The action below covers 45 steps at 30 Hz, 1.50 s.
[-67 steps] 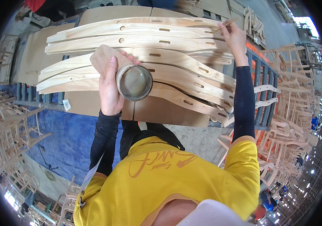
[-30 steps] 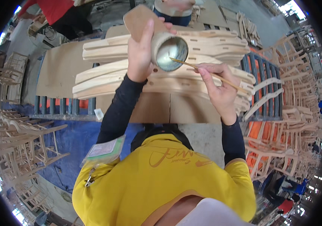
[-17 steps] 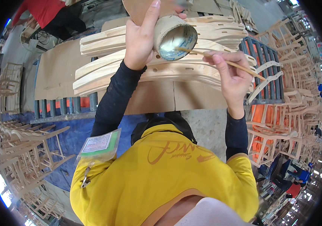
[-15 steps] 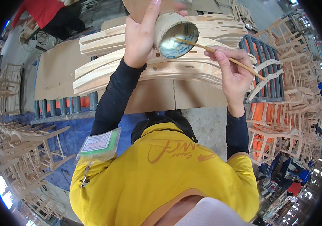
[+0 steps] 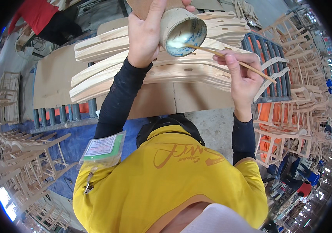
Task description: The person applies a liquid finish to curved wooden chair parts using a brush and a small container. They dip the brush into the container and coat the surfaces of the stacked wood pieces, then sit on the floor to wipe the brush clean before resuming application.
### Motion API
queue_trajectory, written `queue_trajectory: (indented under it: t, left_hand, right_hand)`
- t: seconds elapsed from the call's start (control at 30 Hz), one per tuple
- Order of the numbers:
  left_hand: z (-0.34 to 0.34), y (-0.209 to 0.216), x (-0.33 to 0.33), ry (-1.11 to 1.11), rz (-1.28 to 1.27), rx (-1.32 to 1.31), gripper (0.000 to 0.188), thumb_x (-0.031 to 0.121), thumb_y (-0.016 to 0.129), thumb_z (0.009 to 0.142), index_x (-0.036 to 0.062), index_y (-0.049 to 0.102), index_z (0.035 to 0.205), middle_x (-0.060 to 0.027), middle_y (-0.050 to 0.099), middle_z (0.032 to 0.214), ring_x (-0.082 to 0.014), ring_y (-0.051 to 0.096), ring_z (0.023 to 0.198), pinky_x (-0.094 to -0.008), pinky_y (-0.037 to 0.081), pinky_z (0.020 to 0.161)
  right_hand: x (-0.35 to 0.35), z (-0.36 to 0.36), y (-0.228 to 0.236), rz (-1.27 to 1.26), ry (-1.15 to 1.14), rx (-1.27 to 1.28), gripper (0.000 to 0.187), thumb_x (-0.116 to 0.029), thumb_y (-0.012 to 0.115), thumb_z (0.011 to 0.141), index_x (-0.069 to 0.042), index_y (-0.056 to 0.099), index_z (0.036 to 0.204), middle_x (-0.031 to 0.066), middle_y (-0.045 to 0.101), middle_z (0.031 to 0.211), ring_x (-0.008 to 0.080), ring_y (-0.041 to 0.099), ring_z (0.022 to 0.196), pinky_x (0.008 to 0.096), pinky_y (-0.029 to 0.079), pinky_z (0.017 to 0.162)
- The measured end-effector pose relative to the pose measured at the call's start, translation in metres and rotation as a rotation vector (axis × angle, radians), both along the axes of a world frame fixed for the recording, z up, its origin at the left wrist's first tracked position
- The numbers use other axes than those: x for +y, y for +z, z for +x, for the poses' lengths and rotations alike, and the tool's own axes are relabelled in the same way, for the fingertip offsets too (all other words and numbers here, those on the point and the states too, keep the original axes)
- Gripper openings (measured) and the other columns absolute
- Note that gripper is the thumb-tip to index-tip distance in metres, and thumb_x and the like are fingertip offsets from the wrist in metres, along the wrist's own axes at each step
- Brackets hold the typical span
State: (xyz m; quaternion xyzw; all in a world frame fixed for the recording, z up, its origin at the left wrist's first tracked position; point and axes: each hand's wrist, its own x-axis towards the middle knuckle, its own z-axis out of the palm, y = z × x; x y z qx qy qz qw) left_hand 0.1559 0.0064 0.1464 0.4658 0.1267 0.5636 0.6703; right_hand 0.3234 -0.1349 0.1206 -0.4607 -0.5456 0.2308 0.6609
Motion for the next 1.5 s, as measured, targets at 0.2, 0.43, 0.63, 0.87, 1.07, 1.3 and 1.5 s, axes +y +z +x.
queue_trajectory:
  t: [0.2,0.43,0.63,0.87,1.07,1.3,1.5]
  left_hand:
    - [0.035,-0.012,0.011,-0.004,0.006,-0.112,0.035,0.027,0.05,0.106,-0.003,0.052,0.124,-0.016,0.066,0.103,-0.0243,0.069,0.094,-0.0364,0.058,0.083]
    - [0.074,-0.02,0.014,0.083,-0.086,-0.115,0.033,0.026,0.05,0.106,-0.0026,0.053,0.122,-0.0161,0.067,0.103,-0.0251,0.069,0.094,-0.0375,0.058,0.083]
    - [0.112,-0.05,0.029,0.083,-0.132,-0.077,0.041,0.031,0.046,0.107,-0.0046,0.049,0.126,-0.0208,0.066,0.112,-0.0312,0.068,0.103,-0.0423,0.058,0.089]
    - [0.171,-0.09,0.049,0.107,-0.284,-0.035,0.044,0.034,0.044,0.107,-0.0045,0.049,0.128,-0.0214,0.066,0.116,-0.0291,0.067,0.105,-0.0401,0.055,0.094]
    - [0.218,-0.114,0.06,0.102,-0.388,0.023,0.039,0.033,0.044,0.107,-0.0012,0.053,0.124,-0.0182,0.068,0.115,-0.0228,0.066,0.102,-0.0358,0.054,0.093]
    - [0.266,-0.133,0.069,0.125,-0.475,-0.001,0.035,0.029,0.047,0.105,-0.0018,0.055,0.119,-0.0172,0.07,0.108,-0.0225,0.067,0.098,-0.0343,0.056,0.088]
    - [0.292,-0.143,0.073,0.106,-0.5,0.035,0.036,0.029,0.045,0.106,-0.002,0.053,0.123,-0.0173,0.068,0.113,-0.0231,0.066,0.105,-0.0353,0.053,0.094]
  right_hand:
    - [0.001,0.014,-0.014,-0.05,-0.017,-0.011,0.01,-0.001,0.067,0.094,0.004,0.058,0.095,0.0188,0.072,0.098,0.0214,0.072,0.087,0.0327,0.058,0.086]
    - [-0.001,0.039,-0.025,-0.114,-0.046,0.126,0.012,-0.007,0.061,0.099,0.0,0.054,0.093,0.0224,0.07,0.099,0.0303,0.073,0.09,0.037,0.061,0.074]
    - [0.015,0.088,-0.038,-0.235,0.036,0.483,0.008,-0.011,0.061,0.1,-0.004,0.058,0.098,0.02,0.071,0.105,0.0233,0.073,0.096,0.0302,0.059,0.08]
    - [0.047,0.158,-0.051,-0.306,0.032,0.715,0.017,-0.004,0.064,0.096,-0.002,0.058,0.112,0.0235,0.067,0.121,0.0242,0.072,0.101,0.027,0.06,0.08]
    - [0.074,0.223,-0.074,-0.478,-0.007,0.625,0.024,-0.023,0.065,0.099,-0.002,0.062,0.108,0.0175,0.071,0.107,0.0189,0.072,0.095,0.0238,0.057,0.074]
    - [0.091,0.274,-0.08,-0.476,0.026,0.574,0.02,-0.021,0.064,0.1,-0.004,0.062,0.109,0.0178,0.071,0.111,0.0198,0.071,0.098,0.0245,0.057,0.077]
    - [0.107,0.326,-0.083,-0.431,0.057,0.554,0.02,-0.017,0.063,0.1,0.0,0.059,0.11,0.0183,0.071,0.108,0.0229,0.072,0.097,0.0259,0.059,0.075]
